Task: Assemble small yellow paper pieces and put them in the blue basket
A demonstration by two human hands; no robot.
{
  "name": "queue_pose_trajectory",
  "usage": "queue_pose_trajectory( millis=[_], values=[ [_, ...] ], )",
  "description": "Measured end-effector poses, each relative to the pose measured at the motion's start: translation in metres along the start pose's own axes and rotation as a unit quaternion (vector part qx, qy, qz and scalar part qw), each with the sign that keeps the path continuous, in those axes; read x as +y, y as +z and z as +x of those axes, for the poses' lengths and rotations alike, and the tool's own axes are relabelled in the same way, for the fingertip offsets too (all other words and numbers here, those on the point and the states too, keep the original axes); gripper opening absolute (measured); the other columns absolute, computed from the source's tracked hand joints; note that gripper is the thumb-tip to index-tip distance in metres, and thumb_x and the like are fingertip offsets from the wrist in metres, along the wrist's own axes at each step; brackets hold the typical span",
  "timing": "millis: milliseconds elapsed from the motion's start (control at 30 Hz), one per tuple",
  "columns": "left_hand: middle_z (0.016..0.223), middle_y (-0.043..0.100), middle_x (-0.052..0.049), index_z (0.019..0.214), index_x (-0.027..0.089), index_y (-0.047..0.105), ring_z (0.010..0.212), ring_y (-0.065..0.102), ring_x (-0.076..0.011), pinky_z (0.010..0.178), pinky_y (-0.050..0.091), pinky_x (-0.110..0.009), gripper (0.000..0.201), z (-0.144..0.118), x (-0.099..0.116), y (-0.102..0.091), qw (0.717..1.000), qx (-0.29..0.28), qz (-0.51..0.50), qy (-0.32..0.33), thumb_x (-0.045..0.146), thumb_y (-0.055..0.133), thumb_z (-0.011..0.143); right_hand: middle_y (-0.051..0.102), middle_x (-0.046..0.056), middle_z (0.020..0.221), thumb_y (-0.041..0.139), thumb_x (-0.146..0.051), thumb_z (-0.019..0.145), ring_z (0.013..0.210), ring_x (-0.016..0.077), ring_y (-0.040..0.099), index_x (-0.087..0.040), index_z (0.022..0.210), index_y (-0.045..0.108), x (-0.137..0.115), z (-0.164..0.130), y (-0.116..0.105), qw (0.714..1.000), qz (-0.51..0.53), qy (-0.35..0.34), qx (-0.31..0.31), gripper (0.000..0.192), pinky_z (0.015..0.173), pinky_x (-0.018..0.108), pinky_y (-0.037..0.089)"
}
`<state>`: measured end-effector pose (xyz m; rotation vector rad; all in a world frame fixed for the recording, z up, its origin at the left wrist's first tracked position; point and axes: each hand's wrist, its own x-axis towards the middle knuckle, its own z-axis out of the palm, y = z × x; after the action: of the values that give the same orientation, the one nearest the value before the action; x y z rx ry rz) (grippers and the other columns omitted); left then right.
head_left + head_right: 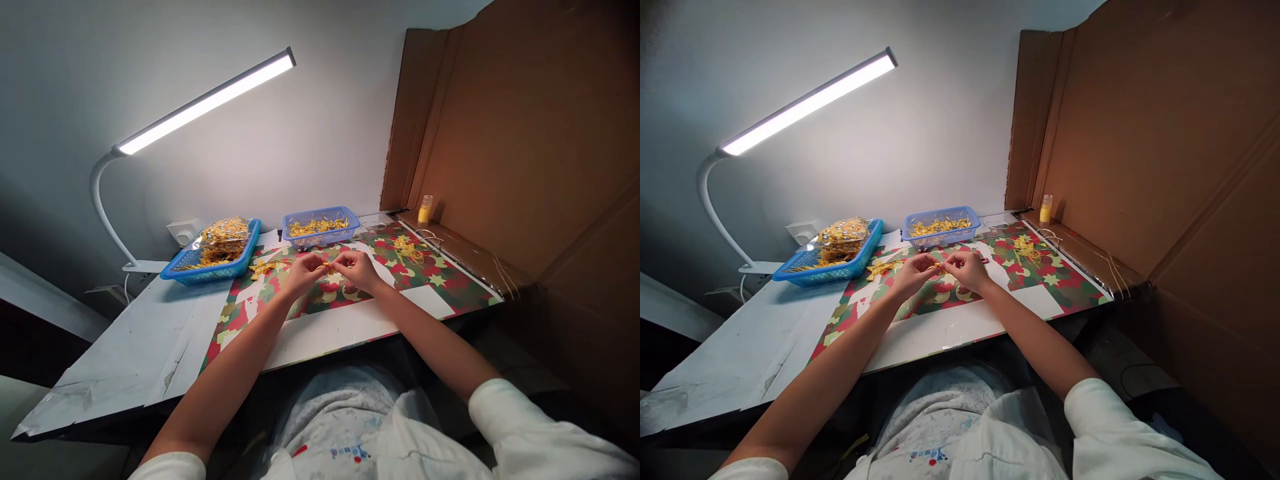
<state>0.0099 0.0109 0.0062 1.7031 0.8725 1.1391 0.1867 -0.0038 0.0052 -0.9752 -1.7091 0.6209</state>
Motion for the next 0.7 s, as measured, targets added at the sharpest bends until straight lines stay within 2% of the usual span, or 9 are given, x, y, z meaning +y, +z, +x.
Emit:
queue_pose_trajectory(
  millis=[100,233,333,500,600,700],
  values=[
    [0.071,0.064,-0.001,0.078,0.016,0.063,0.063,0.056,-0.011,0.058,0.042,-0.023,0.03,0.0,0.002,0.001,1.0,0.016,-0.006,0.017,0.041,0.075,0.068,0.065,0.001,0.074,0.07,-0.036,0.072,0.066,0.0125,0.052,-0.019,0.075,0.066,-0.003,-0.001,-0.002,0.999,0.004,-0.044,-0.011,0.017,0.061,0.027,0.042],
    [0.071,0.062,0.0,0.077,0.017,0.061,0.066,0.056,-0.0113,0.061,0.043,-0.023,0.033,0.001,0.005,0.002,0.998,0.037,-0.051,0.028,0.043,0.077,0.065,0.064,0.001,0.085,0.077,-0.032,0.066,0.073,0.0138,0.055,-0.02,0.089,0.063,-0.004,-0.001,-0.002,0.995,-0.014,-0.094,0.0,0.029,0.067,0.028,0.045],
    [0.074,0.06,0.0,0.077,0.017,0.061,0.068,0.054,-0.0111,0.062,0.043,-0.023,0.032,0.001,0.005,0.002,0.998,0.031,-0.054,0.033,0.041,0.077,0.064,0.064,0.001,0.078,0.07,-0.031,0.074,0.073,0.0147,0.058,-0.021,0.08,0.061,-0.002,-0.001,0.0,0.994,0.004,-0.106,0.023,0.015,0.068,0.029,0.047],
    [0.087,0.061,-0.001,0.081,0.018,0.061,0.075,0.053,-0.012,0.068,0.044,-0.024,0.025,-0.001,0.006,0.001,0.998,0.019,-0.037,0.038,0.034,0.073,0.066,0.063,0.001,0.071,0.064,-0.022,0.078,0.07,0.0157,0.059,-0.021,0.068,0.059,0.0,0.0,0.0,0.983,0.011,-0.177,0.04,0.011,0.066,0.03,0.048],
    [0.083,0.057,0.0,0.081,0.019,0.059,0.073,0.05,-0.0115,0.066,0.041,-0.023,0.02,-0.001,0.011,0.001,0.999,0.029,-0.03,-0.003,0.031,0.067,0.067,0.064,0.002,0.073,0.061,-0.016,0.078,0.074,0.0168,0.06,-0.022,0.067,0.06,-0.001,-0.001,-0.003,0.971,-0.049,-0.23,0.046,0.013,0.07,0.032,0.048],
    [0.073,0.052,0.001,0.073,0.018,0.055,0.07,0.048,-0.0125,0.064,0.039,-0.025,0.022,-0.002,0.014,0.002,0.998,0.015,-0.018,-0.059,0.04,0.058,0.073,0.066,0.003,0.078,0.059,-0.015,0.081,0.078,0.0173,0.06,-0.022,0.067,0.062,0.0,-0.002,-0.004,0.956,-0.119,-0.265,0.04,0.015,0.074,0.033,0.047]
  ],
)
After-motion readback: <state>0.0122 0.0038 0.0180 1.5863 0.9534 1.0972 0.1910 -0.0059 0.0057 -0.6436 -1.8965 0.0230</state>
